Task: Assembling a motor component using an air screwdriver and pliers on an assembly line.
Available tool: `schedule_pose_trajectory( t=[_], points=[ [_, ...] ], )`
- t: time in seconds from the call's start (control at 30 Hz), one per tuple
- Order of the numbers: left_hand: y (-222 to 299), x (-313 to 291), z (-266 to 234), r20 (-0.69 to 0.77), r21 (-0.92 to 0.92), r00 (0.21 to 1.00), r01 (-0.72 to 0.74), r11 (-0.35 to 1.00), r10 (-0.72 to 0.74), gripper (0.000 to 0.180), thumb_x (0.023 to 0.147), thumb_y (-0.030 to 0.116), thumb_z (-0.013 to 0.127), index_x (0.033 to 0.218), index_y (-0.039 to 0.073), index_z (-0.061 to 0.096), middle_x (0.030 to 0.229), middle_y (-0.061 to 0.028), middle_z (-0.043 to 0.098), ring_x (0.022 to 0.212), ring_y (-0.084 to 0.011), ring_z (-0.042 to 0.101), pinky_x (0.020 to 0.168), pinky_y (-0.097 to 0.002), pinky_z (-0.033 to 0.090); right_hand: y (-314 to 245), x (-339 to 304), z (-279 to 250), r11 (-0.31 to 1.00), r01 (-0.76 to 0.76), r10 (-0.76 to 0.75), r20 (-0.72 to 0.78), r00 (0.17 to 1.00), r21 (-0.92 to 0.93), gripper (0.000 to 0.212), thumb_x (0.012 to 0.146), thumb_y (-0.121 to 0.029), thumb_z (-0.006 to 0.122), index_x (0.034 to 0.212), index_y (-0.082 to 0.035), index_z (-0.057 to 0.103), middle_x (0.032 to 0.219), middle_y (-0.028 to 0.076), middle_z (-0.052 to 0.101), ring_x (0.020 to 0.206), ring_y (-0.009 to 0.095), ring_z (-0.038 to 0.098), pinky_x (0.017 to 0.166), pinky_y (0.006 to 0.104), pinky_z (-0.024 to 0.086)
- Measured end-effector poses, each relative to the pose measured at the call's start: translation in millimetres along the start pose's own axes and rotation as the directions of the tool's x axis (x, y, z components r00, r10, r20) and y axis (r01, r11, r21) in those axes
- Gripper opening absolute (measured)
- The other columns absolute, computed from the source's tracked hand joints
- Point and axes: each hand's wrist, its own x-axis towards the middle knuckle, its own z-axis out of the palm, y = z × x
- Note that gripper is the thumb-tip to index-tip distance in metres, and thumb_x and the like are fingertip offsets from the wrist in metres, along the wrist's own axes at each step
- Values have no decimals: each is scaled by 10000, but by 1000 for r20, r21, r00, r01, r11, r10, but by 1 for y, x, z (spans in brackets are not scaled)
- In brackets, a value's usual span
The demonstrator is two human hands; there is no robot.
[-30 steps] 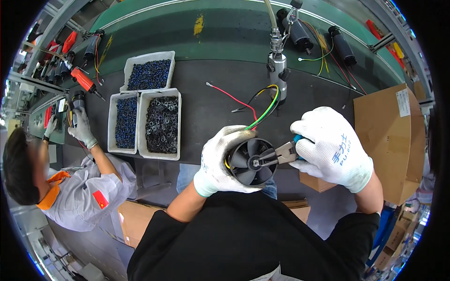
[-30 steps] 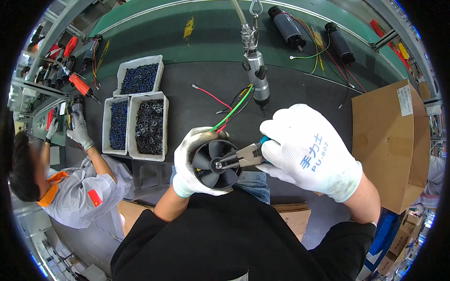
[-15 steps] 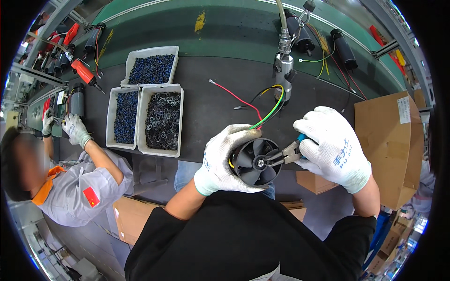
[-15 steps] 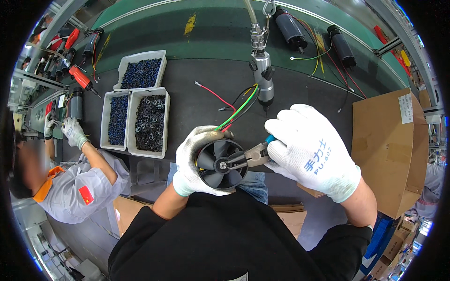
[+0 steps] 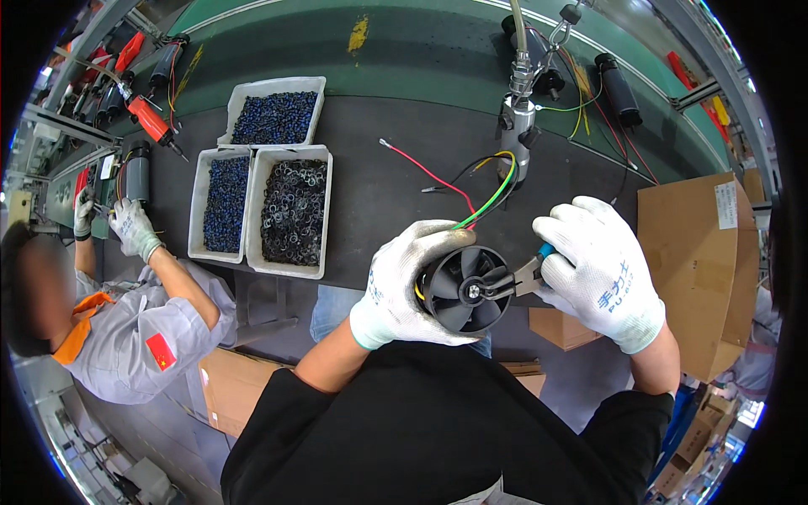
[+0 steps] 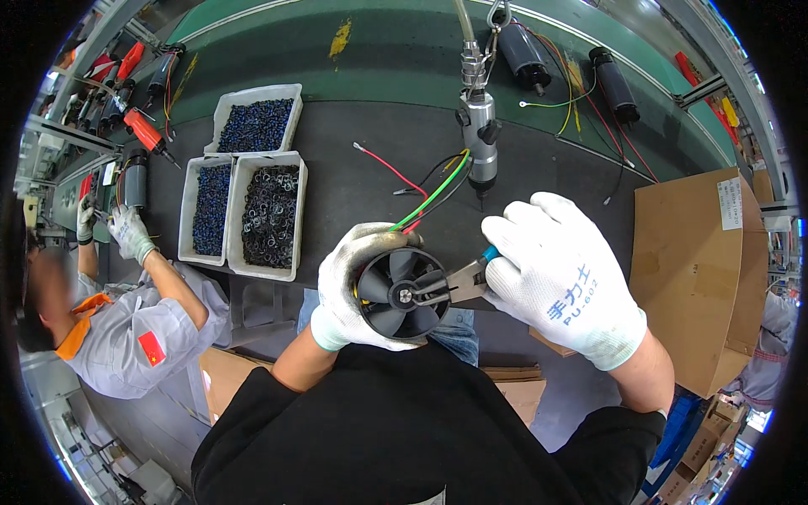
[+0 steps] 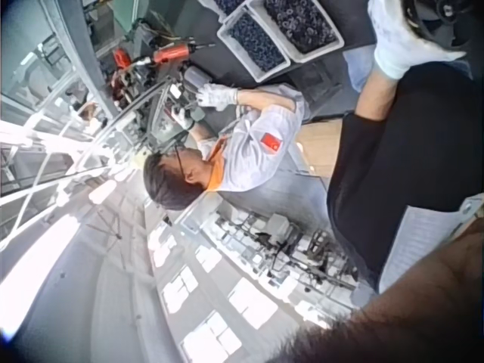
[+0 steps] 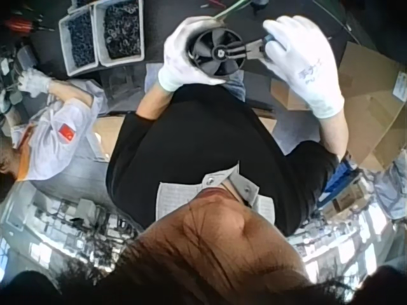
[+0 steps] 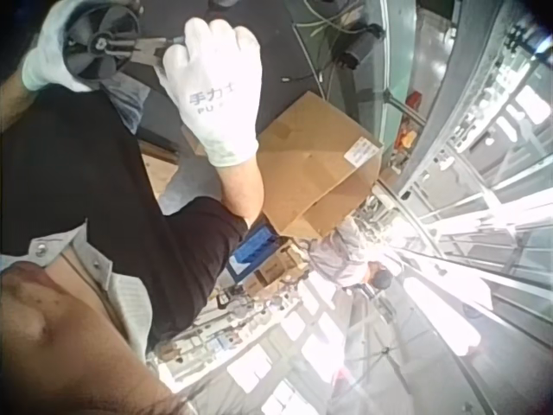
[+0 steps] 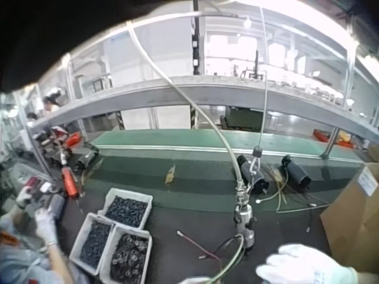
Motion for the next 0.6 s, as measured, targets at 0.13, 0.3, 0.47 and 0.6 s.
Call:
schedule_pose_trajectory(
  t=[0.13, 0.3, 0.47, 0.6],
  points=[
    [2, 0, 0, 8, -2, 1000, 11, 1000, -11, 1013, 508, 449, 1037, 1325, 4, 635, 1222, -201, 726, 1114, -381, 723, 936, -460, 607, 1, 0, -1, 1000, 5, -5, 6, 1000, -3, 257, 651, -195, 801, 837, -92, 657, 1120, 134, 672, 1058, 322, 650, 1013, 488, 507],
    [3, -3, 0, 28, -15, 999, 33, 999, -32, 1006, 500, 386, 1048, 1324, -15, 633, 1222, -216, 735, 1140, -363, 712, 986, -470, 593, -1, -1, -4, 1000, 6, -7, 39, 999, 16, 229, 664, -198, 783, 830, -93, 665, 1133, 137, 673, 1072, 323, 646, 1030, 489, 497],
    [3, -1, 3, 7, 7, 1000, 8, 1000, -8, 1022, 511, 513, 1021, 1330, 27, 650, 1244, -187, 707, 1055, -366, 742, 866, -428, 609, -4, -4, -8, 1000, -4, 5, 68, 998, -22, 268, 626, -204, 787, 824, -63, 674, 1165, 157, 679, 1113, 344, 644, 1049, 516, 492],
    [6, 4, 2, 3, 26, 1000, -17, 1000, 17, 1008, 518, 527, 1012, 1326, 37, 663, 1254, -187, 699, 1039, -355, 745, 860, -419, 608, -10, -4, -16, 999, -37, 39, 94, 995, -18, 365, 532, -198, 841, 785, -20, 648, 1191, 183, 688, 1153, 370, 653, 1065, 554, 498]
  ],
)
